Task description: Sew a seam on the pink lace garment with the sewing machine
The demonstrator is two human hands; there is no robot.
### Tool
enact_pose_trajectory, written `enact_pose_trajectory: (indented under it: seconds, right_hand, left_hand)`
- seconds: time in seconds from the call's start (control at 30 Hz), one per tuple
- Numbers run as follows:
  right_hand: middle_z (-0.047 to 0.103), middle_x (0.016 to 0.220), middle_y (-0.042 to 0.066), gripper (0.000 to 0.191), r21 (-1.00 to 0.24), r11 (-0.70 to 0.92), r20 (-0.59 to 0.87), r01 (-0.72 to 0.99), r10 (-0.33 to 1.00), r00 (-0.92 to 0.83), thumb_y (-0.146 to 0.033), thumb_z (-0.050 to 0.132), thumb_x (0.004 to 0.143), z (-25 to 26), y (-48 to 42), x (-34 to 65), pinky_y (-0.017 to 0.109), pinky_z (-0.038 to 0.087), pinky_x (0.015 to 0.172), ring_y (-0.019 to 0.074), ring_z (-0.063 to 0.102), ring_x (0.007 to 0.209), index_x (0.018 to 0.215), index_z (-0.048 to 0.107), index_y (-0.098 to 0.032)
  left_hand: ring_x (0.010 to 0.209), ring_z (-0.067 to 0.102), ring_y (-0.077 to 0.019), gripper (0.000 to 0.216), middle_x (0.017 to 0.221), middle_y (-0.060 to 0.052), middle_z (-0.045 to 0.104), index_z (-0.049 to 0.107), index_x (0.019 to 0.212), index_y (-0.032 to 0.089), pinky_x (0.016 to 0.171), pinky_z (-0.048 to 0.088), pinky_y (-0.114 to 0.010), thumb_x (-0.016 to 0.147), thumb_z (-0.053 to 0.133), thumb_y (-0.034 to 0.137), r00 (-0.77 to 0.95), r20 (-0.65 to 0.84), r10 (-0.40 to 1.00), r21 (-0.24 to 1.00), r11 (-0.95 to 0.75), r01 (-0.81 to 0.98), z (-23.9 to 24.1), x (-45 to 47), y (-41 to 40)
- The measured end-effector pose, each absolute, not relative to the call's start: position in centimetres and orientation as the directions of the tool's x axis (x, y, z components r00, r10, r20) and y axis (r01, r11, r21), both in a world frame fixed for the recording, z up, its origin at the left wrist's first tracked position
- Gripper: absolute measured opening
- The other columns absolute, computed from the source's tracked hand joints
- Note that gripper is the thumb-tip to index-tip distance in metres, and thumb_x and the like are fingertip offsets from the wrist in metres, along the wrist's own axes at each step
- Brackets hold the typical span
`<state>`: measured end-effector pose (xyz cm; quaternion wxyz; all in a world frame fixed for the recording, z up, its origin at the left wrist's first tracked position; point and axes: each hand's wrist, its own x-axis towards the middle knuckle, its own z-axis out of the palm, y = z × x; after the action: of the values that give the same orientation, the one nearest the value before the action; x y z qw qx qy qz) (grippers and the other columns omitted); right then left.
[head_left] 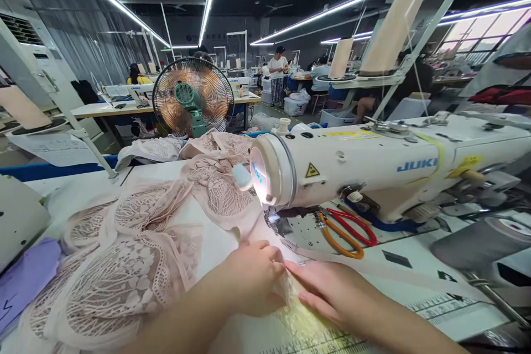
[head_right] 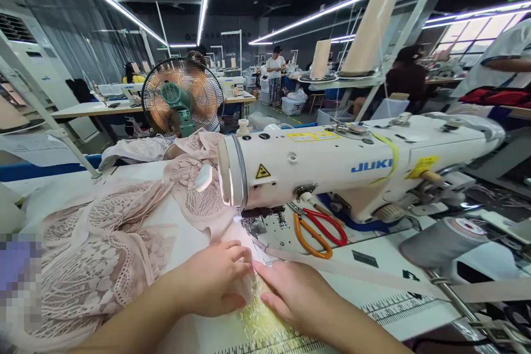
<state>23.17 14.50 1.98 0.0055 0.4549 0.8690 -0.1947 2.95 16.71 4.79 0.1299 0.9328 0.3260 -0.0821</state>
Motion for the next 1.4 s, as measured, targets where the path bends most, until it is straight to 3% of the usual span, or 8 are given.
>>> enact_pose_trajectory:
  seconds: [0.3, 0.67, 0.9, 1.07, 1.3, 1.4]
  right_hand:
    - [0.068, 0.091, 0.012, 0.039, -0.295, 0.49, -0.178, 0.821, 0.815, -0.551, -0.03, 0.048, 0.084, 1.9, 15.9, 22.3, 0.034, 0.04, 0.06, 0.0323, 0.064, 0.079, 0.121, 0.056, -0.021]
    - [0.066, 0.081, 0.009, 0.034, -0.307, 0.502, -0.15, 0.808, 0.813, -0.562, -0.03, 0.047, 0.085, 1.6, 16.0, 22.7, 0.028, 0.029, 0.051, 0.0276, 0.062, 0.069, 0.116, 0.057, -0.021]
    - [0.071, 0.084, 0.013, 0.051, -0.215, 0.48, -0.224, 0.851, 0.824, -0.521, -0.032, 0.047, 0.087, 1.8, 17.0, 21.6, 0.029, 0.027, 0.049, 0.032, 0.065, 0.071, 0.136, 0.044, -0.019]
    - [0.072, 0.078, 0.012, 0.055, -0.107, 0.465, -0.274, 0.879, 0.836, -0.476, -0.034, 0.044, 0.088, 2.7, 17.5, 20.4, 0.03, 0.023, 0.045, 0.0326, 0.066, 0.068, 0.138, 0.04, -0.014]
    - [0.072, 0.077, 0.014, 0.059, -0.045, 0.423, -0.303, 0.905, 0.857, -0.416, -0.037, 0.042, 0.089, 2.8, 17.4, 19.2, 0.031, 0.026, 0.044, 0.0352, 0.067, 0.068, 0.142, 0.034, -0.012]
    - [0.072, 0.082, 0.013, 0.058, -0.05, 0.405, -0.296, 0.913, 0.867, -0.401, -0.036, 0.039, 0.09, 1.9, 16.8, 19.4, 0.035, 0.034, 0.047, 0.036, 0.067, 0.071, 0.143, 0.033, -0.013]
  left_hand:
    - [0.105, 0.052, -0.0247, 0.033, 0.117, -0.004, 0.058, 0.061, 0.102, 0.021, 0.087, 0.045, -0.042, 0.078, 0.056, 0.043, 0.764, -0.189, 0.617, 0.159, -0.749, 0.644, 4.5, 2.1, 17.9]
    - [0.111, 0.049, -0.0283, 0.041, 0.125, -0.006, 0.053, 0.059, 0.113, 0.023, 0.092, 0.043, -0.051, 0.08, 0.055, 0.048, 0.745, -0.233, 0.625, 0.154, -0.733, 0.662, 4.6, 2.0, 18.1]
    - [0.115, 0.047, -0.0295, 0.046, 0.128, -0.008, 0.053, 0.055, 0.121, 0.021, 0.098, 0.038, -0.054, 0.084, 0.05, 0.047, 0.716, -0.199, 0.67, 0.109, -0.711, 0.695, 4.2, 1.9, 18.5]
    - [0.117, 0.045, -0.0298, 0.049, 0.129, -0.01, 0.053, 0.053, 0.124, 0.019, 0.102, 0.032, -0.054, 0.085, 0.049, 0.048, 0.704, -0.161, 0.692, 0.084, -0.701, 0.708, 3.5, 1.6, 19.0]
    - [0.125, 0.039, -0.0312, 0.057, 0.135, -0.013, 0.049, 0.05, 0.13, 0.017, 0.107, 0.026, -0.052, 0.086, 0.047, 0.052, 0.672, -0.127, 0.73, 0.048, -0.672, 0.739, 3.5, 1.4, 19.4]
    - [0.13, 0.033, -0.0326, 0.06, 0.139, -0.013, 0.046, 0.047, 0.134, 0.016, 0.109, 0.021, -0.053, 0.087, 0.044, 0.054, 0.626, -0.141, 0.767, 0.017, -0.631, 0.776, 3.5, 1.3, 19.5]
